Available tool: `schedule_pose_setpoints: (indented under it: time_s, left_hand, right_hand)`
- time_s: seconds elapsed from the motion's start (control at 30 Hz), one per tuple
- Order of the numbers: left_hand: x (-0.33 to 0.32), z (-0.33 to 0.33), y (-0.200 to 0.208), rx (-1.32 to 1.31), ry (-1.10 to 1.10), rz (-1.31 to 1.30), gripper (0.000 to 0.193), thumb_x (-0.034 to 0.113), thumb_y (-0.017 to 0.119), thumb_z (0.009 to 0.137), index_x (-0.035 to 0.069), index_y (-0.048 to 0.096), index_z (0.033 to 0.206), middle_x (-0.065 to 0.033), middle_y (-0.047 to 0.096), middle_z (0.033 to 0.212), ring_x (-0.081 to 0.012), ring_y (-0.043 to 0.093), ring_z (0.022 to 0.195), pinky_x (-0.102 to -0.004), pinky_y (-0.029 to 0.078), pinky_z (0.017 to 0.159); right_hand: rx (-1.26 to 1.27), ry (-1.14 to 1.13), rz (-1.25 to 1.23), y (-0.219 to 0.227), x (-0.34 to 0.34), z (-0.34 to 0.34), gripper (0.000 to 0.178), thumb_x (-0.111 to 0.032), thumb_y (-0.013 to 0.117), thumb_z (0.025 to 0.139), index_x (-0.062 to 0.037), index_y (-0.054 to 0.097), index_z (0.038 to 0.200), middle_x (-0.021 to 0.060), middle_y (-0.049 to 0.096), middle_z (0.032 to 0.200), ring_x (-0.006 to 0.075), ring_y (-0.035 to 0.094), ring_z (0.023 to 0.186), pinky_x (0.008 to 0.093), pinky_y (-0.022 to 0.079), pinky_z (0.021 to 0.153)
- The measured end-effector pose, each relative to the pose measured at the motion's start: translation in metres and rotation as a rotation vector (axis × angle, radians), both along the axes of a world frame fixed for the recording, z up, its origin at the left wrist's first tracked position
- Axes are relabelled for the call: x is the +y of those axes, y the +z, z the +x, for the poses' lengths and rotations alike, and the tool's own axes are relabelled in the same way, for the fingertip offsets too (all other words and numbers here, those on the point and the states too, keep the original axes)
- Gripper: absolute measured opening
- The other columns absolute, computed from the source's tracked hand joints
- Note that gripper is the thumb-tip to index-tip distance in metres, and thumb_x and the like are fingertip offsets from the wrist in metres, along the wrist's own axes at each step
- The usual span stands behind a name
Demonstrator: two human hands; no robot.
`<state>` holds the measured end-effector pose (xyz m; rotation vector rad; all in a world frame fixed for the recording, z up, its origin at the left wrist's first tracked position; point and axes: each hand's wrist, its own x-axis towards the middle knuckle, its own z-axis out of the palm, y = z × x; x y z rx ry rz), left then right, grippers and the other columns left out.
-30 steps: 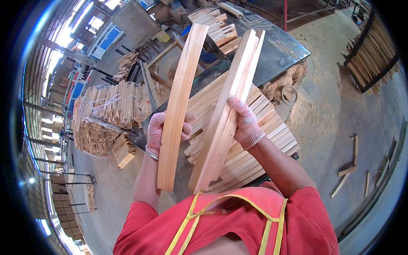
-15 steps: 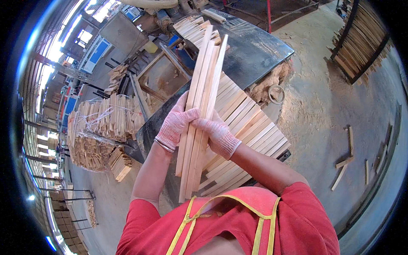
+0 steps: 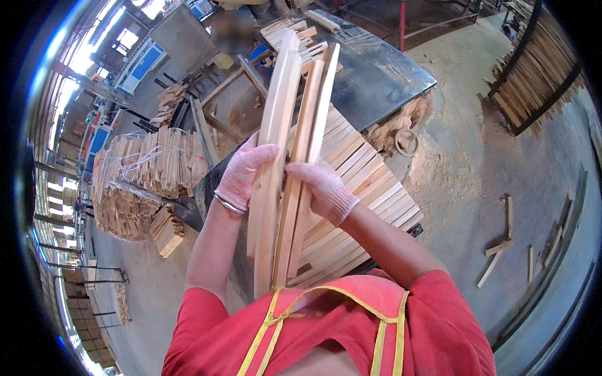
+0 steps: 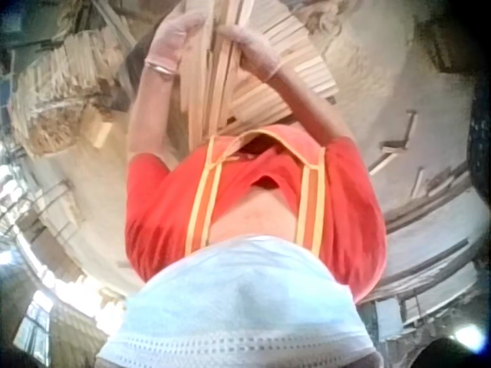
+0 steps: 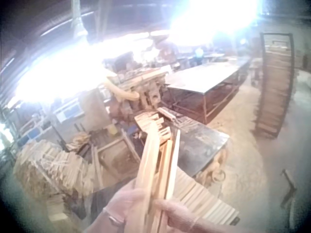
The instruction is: The person gathers and stacks light-colored wooden planks on a metal workbench in a workshop. They repeatedly pick up planks from the floor and a pile, align them, and place them into a neat stack. The person also moves a stack of planks to a different location on the bench.
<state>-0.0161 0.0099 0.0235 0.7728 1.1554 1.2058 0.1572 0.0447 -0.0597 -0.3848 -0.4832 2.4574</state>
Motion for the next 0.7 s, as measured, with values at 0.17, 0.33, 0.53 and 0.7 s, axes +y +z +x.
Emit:
schedule_pose_setpoints:
  time_s: [0.17,0.33,0.53,0.7]
  left_hand:
    - [0.006,-0.002,-0.021,0.083,0.002,-0.003,0.077,0.008,0.079,0.087,0.004,0.042,0.155,-0.0109,0.063,0.134,-0.0207,0.065,0.12,-0.0341,0.054,0.104]
    - [0.005,-0.024,-0.033,-0.033,-0.01,0.019,0.076,0.01,0.082,0.085,0.003,0.046,0.151,-0.0127,0.067,0.129,-0.0253,0.069,0.112,-0.0404,0.059,0.097]
    - [-0.017,-0.047,-0.026,-0.423,-0.148,-0.088,0.066,0.029,0.082,0.082,-0.003,0.058,0.134,-0.0152,0.07,0.119,-0.031,0.071,0.102,-0.0506,0.061,0.092]
    - [-0.02,-0.038,-0.024,-0.391,0.0,0.057,0.068,0.035,0.082,0.08,-0.005,0.06,0.13,-0.0171,0.07,0.112,-0.0326,0.072,0.1,-0.0488,0.058,0.099]
  right_hand:
    - [-0.481,-0.06,0.273,0.014,0.006,-0.021,0.067,-0.014,0.079,0.089,-0.0039,0.047,0.147,0.0098,0.068,0.122,0.0195,0.068,0.11,0.0375,0.057,0.097]
    - [-0.333,-0.104,0.386,0.014,-0.003,-0.02,0.059,-0.015,0.076,0.089,0.0012,0.052,0.14,0.0119,0.069,0.116,0.0206,0.068,0.103,0.0383,0.055,0.095]
    - [0.193,0.121,-0.107,0.02,-0.001,0.003,0.052,-0.008,0.068,0.089,0.0111,0.055,0.135,0.022,0.071,0.121,0.0316,0.074,0.103,0.0445,0.059,0.099]
    - [-0.001,0.097,-0.12,0.008,-0.001,0.001,0.054,-0.013,0.074,0.089,-0.0008,0.049,0.135,0.0179,0.067,0.117,0.0294,0.069,0.104,0.0443,0.06,0.094]
